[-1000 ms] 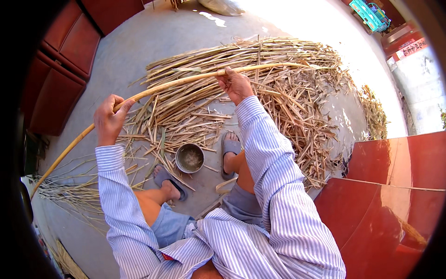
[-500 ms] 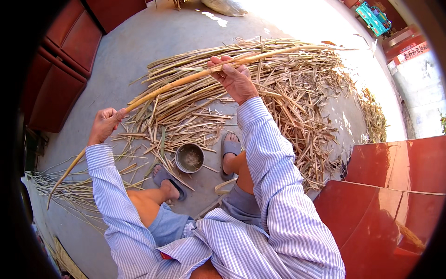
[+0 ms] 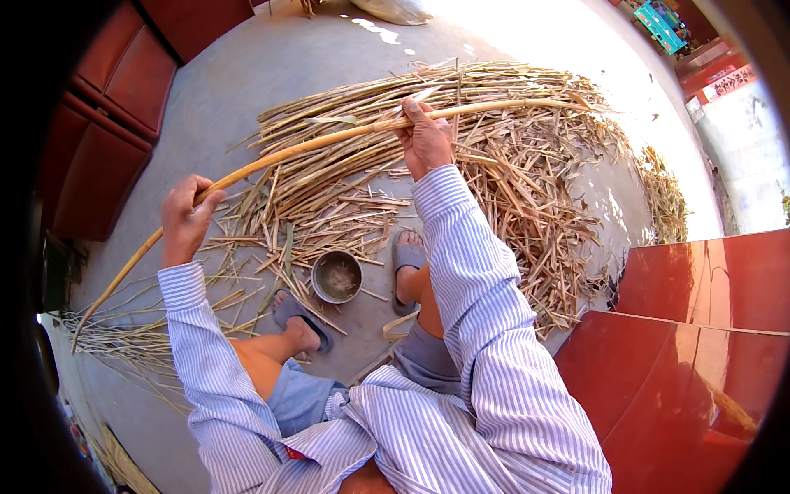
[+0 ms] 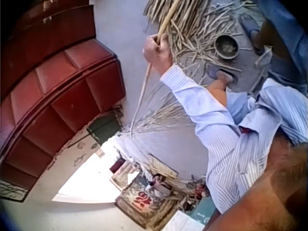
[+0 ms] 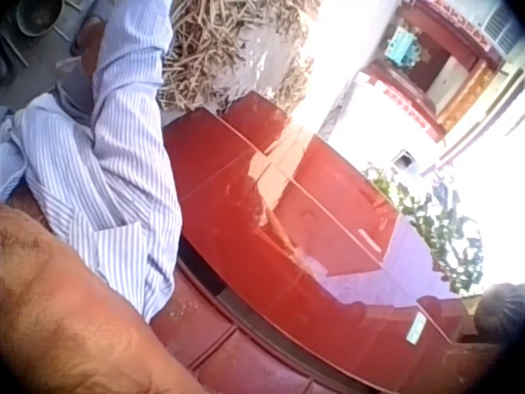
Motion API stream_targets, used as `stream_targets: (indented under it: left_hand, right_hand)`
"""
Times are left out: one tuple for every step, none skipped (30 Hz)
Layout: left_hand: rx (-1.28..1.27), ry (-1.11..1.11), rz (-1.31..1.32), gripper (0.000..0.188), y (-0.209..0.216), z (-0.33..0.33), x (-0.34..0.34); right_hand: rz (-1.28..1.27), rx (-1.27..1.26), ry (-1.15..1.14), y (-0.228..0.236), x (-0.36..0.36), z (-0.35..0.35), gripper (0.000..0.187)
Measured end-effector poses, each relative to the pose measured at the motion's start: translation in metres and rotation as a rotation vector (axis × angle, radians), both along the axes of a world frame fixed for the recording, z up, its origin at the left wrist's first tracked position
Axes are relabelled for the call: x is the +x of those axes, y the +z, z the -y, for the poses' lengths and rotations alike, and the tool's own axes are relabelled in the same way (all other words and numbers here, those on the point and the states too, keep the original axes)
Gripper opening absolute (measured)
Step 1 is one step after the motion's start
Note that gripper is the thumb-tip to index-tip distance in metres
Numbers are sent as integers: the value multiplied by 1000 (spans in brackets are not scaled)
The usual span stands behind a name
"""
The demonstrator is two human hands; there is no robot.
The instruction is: The person sits on the floor and repeatedly strips thin fibers from long bamboo stalks by hand. The person pulls the fibers lengthwise, separates them, and places the processed strips into a pile on the floor.
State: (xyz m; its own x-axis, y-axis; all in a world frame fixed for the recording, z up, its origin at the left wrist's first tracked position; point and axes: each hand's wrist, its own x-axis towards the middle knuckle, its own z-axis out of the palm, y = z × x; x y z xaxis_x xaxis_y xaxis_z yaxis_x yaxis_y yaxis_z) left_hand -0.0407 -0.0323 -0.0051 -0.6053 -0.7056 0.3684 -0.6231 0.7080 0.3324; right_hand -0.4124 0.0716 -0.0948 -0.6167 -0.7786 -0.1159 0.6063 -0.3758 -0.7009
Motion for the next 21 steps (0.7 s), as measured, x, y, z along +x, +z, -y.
stream_targets:
  left_hand:
    - [-78, -17, 109, 36, 5, -5, -8]
    - [-47, 15, 179, 37, 11, -16, -24]
    - [-164, -49, 138, 39, 8, -20, -36]
    - [-273, -126, 89, 40, -4, -22, -53]
    - [-288, -142, 89, 41, -3, -30, -69]
    - [-299, -167, 79, 41, -7, -36, -86]
    - [-267, -159, 76, 40, -12, -37, -95]
    - [-240, -153, 78, 38, -14, -37, -103]
    - [-212, -146, 81, 37, -14, -38, -105]
    - [-122, -137, -25, 31, -11, -38, -100]
    - [-41, -110, -65, 29, -10, -36, -97]
    - [40, -86, -107, 27, -10, -34, -94]
    - [122, -63, -148, 25, -10, -32, -91]
    - [259, -27, -184, 20, -12, -31, -87]
    - [366, -17, -260, 19, -19, -28, -82]
    - [473, -7, -337, 19, -30, -23, -78]
    - [580, 5, -413, 19, -34, -20, -76]
    - [603, 13, -419, 14, -37, -17, -74]
    - [635, 4, -462, 14, -39, -15, -72]
    - [666, -6, -511, 14, -41, -14, -71]
    - [697, -16, -560, 14, -43, -12, -70]
  right_hand:
    - [27, -18, 19, -1, 5, 1, 17]
    - [45, -21, 42, 0, 16, 4, 17]
    - [58, -21, 135, 6, 31, 5, 16]
    - [31, -10, 192, 10, 45, 4, 17]
    - [13, -4, 257, 16, 63, 4, 18]
    - [23, 0, 285, 20, 79, 3, 18]
    - [35, 0, 314, 27, 95, 3, 18]
    - [51, -5, 343, 31, 104, 4, 19]
    - [71, 6, 335, 32, 104, 6, 20]
    - [91, 17, 328, 33, 99, 7, 20]
    - [105, 29, 311, 34, 88, 7, 21]
    - [24, 33, 299, 33, 68, 6, 20]
    - [15, 15, 268, 30, 53, 2, 18]
    - [-27, 55, 298, 30, 50, 1, 16]
    - [-70, 95, 328, 30, 50, 1, 15]
    - [-96, 81, 344, 30, 50, 2, 16]
    - [-121, 66, 362, 31, 52, 3, 17]
    - [-145, 52, 378, 31, 54, 4, 19]
    - [-147, 22, 381, 30, 55, 3, 19]
    - [-155, -7, 385, 32, 55, 2, 20]
    - [-162, -36, 389, 34, 56, 1, 21]
